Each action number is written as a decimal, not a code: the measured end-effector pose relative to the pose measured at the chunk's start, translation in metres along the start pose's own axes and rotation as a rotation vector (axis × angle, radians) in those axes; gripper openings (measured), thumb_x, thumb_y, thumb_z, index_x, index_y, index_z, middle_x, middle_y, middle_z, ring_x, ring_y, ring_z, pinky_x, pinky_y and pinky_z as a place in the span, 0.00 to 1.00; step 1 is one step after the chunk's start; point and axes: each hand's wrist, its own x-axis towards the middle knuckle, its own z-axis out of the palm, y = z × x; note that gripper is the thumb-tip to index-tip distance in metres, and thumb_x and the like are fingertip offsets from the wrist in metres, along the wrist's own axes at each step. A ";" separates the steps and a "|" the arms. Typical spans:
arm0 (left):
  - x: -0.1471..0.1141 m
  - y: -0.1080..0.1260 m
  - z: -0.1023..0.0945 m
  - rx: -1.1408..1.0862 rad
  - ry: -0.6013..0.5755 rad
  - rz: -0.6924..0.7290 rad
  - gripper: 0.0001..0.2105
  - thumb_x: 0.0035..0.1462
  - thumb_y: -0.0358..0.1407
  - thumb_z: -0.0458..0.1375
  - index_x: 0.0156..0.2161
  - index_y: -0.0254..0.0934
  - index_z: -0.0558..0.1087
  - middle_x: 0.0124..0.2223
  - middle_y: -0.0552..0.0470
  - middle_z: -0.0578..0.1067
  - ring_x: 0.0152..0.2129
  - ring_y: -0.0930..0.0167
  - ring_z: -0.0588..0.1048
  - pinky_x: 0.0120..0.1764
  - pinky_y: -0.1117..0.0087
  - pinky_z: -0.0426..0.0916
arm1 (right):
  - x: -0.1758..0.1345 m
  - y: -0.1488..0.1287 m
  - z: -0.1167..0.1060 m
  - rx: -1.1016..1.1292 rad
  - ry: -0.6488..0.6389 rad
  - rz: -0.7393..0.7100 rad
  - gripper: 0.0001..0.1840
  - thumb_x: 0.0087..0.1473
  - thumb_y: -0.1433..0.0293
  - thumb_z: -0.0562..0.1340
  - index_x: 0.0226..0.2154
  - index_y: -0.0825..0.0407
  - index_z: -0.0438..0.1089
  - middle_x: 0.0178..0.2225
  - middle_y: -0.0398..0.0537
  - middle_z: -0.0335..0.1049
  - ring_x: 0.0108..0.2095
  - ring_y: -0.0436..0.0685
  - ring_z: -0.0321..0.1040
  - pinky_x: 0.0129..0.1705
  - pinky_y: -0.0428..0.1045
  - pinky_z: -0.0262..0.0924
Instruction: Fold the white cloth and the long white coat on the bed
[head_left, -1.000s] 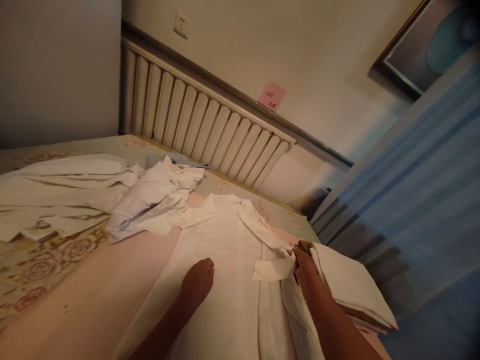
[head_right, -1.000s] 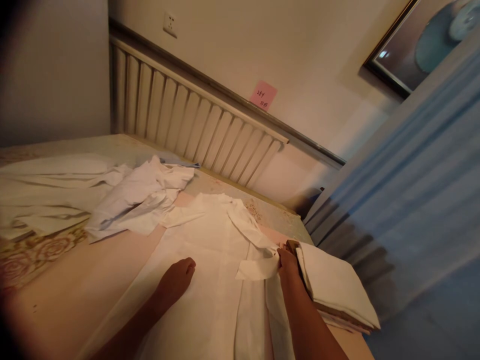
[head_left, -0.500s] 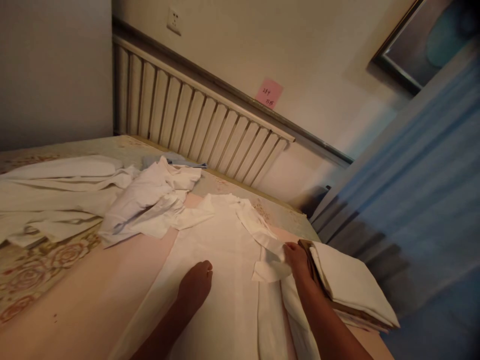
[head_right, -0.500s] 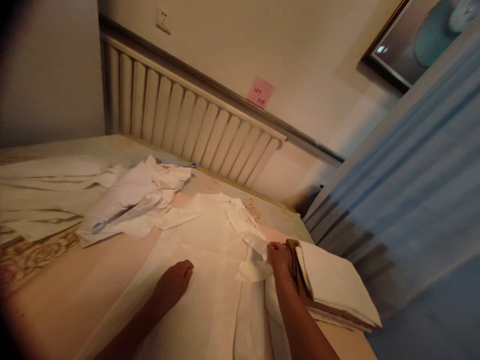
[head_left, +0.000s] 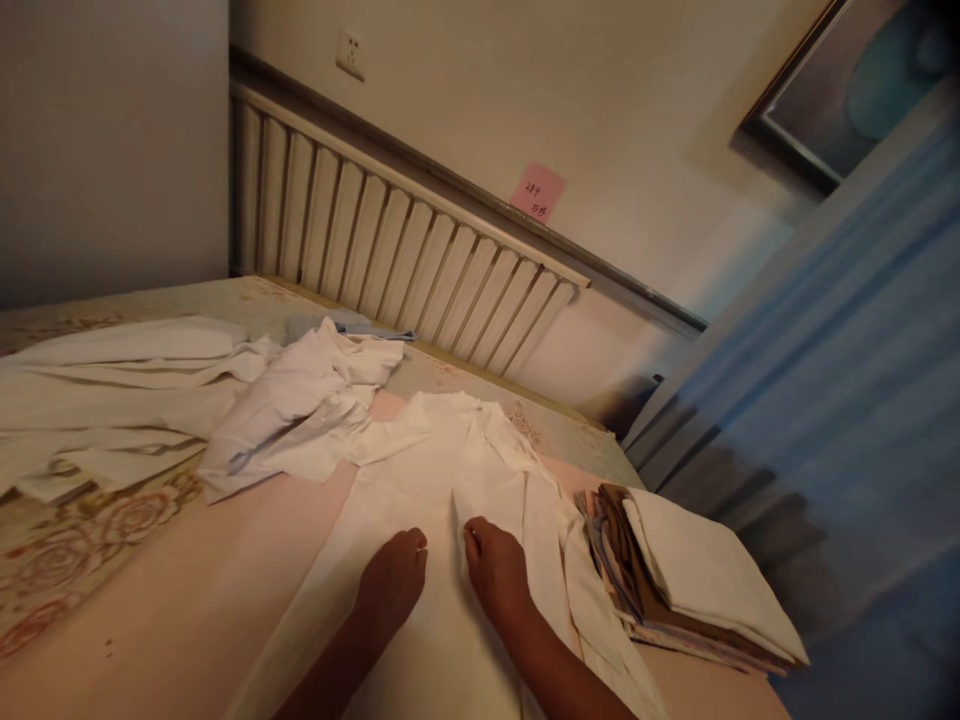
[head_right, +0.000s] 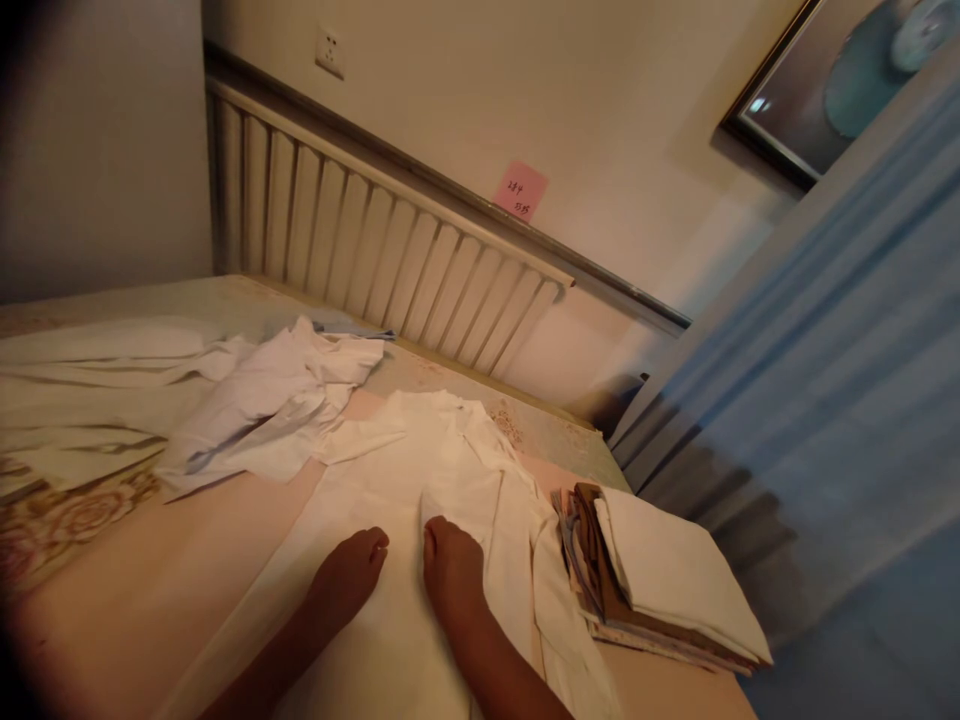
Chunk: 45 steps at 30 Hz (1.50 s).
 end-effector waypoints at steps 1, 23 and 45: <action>0.000 0.000 0.000 0.000 -0.004 -0.002 0.07 0.60 0.30 0.47 0.38 0.38 0.67 0.40 0.50 0.74 0.38 0.69 0.71 0.40 0.70 0.59 | -0.001 -0.001 0.004 -0.015 -0.013 -0.006 0.11 0.59 0.71 0.52 0.29 0.49 0.68 0.26 0.42 0.72 0.27 0.50 0.66 0.29 0.45 0.45; -0.002 0.004 -0.004 0.002 -0.014 -0.013 0.09 0.61 0.30 0.46 0.38 0.38 0.68 0.40 0.49 0.75 0.39 0.70 0.72 0.42 0.70 0.60 | -0.019 -0.010 0.027 -0.012 -0.139 -0.044 0.06 0.57 0.69 0.55 0.33 0.48 0.68 0.30 0.43 0.73 0.30 0.52 0.69 0.31 0.46 0.48; -0.007 0.003 0.001 -0.030 -0.064 0.184 0.17 0.61 0.30 0.44 0.49 0.43 0.71 0.46 0.50 0.72 0.46 0.70 0.69 0.49 0.70 0.61 | -0.046 -0.030 0.012 -0.137 -0.225 -0.123 0.08 0.53 0.74 0.55 0.34 0.50 0.69 0.30 0.45 0.75 0.29 0.54 0.71 0.29 0.46 0.52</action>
